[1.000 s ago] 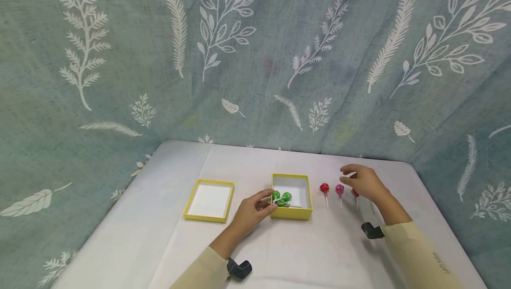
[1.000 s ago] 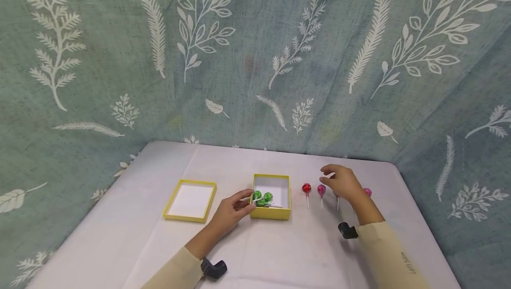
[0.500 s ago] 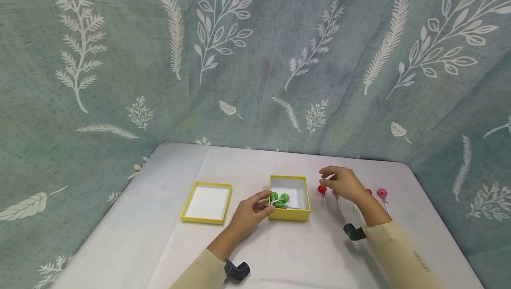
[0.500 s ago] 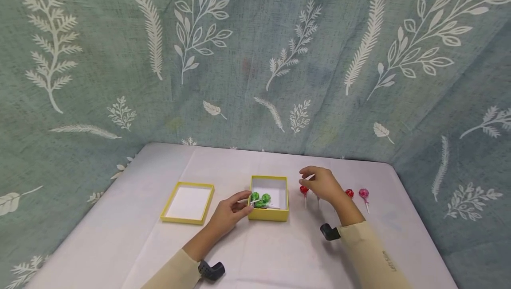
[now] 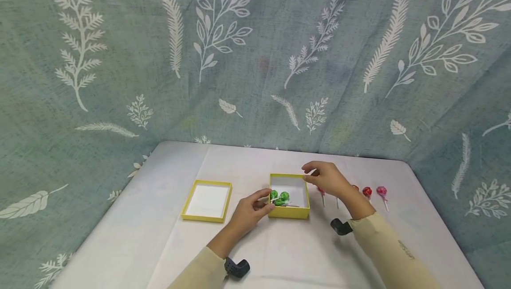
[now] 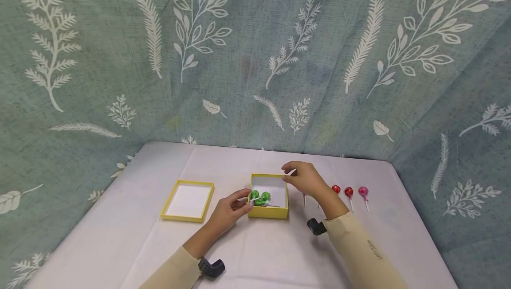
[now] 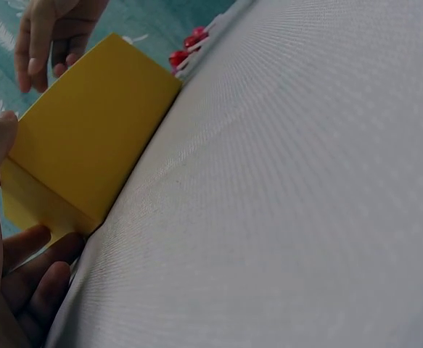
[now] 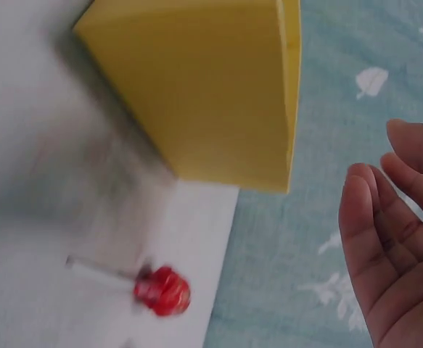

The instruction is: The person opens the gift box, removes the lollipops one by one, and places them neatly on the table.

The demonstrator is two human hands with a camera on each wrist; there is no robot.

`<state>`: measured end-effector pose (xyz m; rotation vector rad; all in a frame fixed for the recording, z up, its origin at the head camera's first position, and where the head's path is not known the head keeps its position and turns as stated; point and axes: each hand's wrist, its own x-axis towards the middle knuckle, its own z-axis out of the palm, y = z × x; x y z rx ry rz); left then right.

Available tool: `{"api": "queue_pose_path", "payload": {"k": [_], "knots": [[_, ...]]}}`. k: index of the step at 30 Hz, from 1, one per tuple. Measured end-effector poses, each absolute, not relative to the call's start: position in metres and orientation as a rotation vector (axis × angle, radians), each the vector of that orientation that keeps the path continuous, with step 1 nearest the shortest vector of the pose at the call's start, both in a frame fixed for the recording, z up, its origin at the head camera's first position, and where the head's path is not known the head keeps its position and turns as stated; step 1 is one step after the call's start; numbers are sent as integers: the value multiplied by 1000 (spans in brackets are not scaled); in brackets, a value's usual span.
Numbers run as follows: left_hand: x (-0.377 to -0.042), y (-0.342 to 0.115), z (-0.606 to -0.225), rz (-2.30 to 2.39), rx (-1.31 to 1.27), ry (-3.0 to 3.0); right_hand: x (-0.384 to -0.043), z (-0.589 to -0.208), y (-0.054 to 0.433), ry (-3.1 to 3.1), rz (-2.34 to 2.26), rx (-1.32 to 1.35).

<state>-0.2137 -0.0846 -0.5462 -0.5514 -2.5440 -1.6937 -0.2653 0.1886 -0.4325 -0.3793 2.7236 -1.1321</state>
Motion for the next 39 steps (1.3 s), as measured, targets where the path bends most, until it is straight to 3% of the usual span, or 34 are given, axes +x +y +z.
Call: {"api": "queue_pose_path", "payload": {"k": [39], "knots": [[-214, -86, -548, -1690, -572, -2536, -265, -467, 115, 2843, -559, -662]]}}
